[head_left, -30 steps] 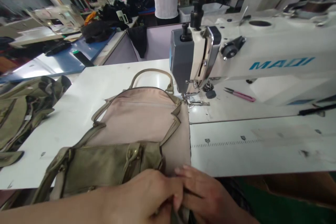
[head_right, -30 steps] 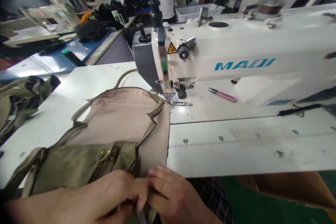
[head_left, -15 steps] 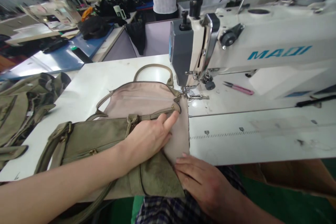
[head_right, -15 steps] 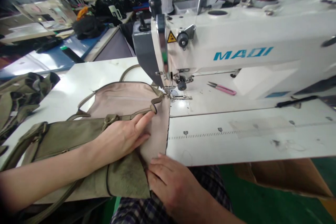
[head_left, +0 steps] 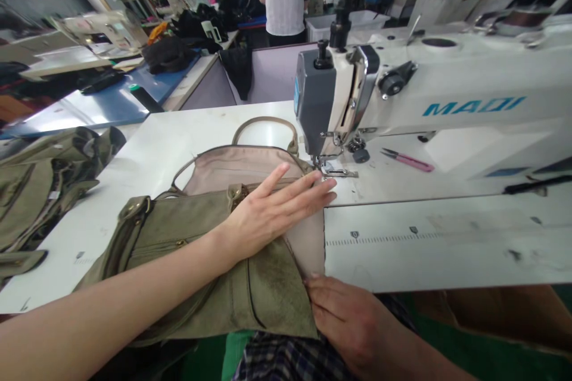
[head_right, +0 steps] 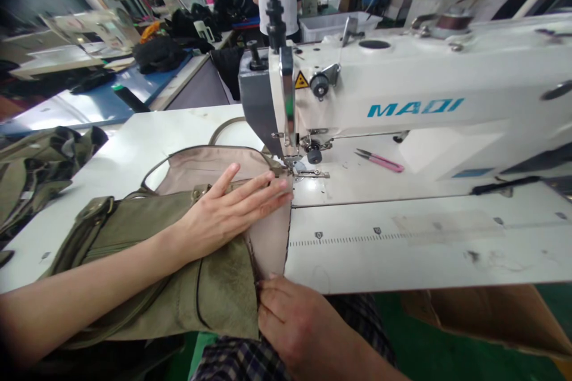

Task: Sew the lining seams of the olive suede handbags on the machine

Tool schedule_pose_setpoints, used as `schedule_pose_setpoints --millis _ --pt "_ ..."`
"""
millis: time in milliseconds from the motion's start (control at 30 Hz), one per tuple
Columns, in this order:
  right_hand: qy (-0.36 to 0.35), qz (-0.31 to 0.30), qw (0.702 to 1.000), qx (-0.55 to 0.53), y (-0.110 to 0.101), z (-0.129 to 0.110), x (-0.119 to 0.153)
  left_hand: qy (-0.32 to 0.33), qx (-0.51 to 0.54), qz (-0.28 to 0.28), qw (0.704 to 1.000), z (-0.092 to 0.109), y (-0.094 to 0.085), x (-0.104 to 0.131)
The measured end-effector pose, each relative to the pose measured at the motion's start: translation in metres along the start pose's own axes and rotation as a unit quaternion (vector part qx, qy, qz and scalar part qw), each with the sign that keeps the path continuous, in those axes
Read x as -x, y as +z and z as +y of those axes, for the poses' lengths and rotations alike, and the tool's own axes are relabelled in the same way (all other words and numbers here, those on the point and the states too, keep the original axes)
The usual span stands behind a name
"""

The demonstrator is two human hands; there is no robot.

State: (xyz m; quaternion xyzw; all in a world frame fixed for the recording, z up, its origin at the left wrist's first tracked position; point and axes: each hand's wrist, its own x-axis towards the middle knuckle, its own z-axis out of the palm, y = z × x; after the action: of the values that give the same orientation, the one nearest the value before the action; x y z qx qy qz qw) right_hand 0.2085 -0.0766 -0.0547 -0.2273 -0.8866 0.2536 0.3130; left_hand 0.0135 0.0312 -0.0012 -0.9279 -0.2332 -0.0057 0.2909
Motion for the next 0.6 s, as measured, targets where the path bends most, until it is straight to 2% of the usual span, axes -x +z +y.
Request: schedule_pose_setpoints --millis 100,267,433,600 --pt "0.005 -0.013 1.000 -0.004 -0.002 0.000 0.000 -0.015 0.016 -0.028 0.999 -0.006 0.004 0.003" --pt "-0.006 -0.032 0.999 -0.009 -0.014 0.002 0.002 -0.068 0.151 -0.156 0.974 -0.014 0.010 0.013" --pt "-0.007 -0.007 0.999 0.047 -0.016 0.009 0.013 -0.073 0.287 -0.187 0.937 -0.007 0.004 0.019" --pt "-0.022 0.014 0.996 0.088 -0.007 0.022 0.018 -0.077 0.311 -0.221 0.921 -0.015 0.011 0.010"
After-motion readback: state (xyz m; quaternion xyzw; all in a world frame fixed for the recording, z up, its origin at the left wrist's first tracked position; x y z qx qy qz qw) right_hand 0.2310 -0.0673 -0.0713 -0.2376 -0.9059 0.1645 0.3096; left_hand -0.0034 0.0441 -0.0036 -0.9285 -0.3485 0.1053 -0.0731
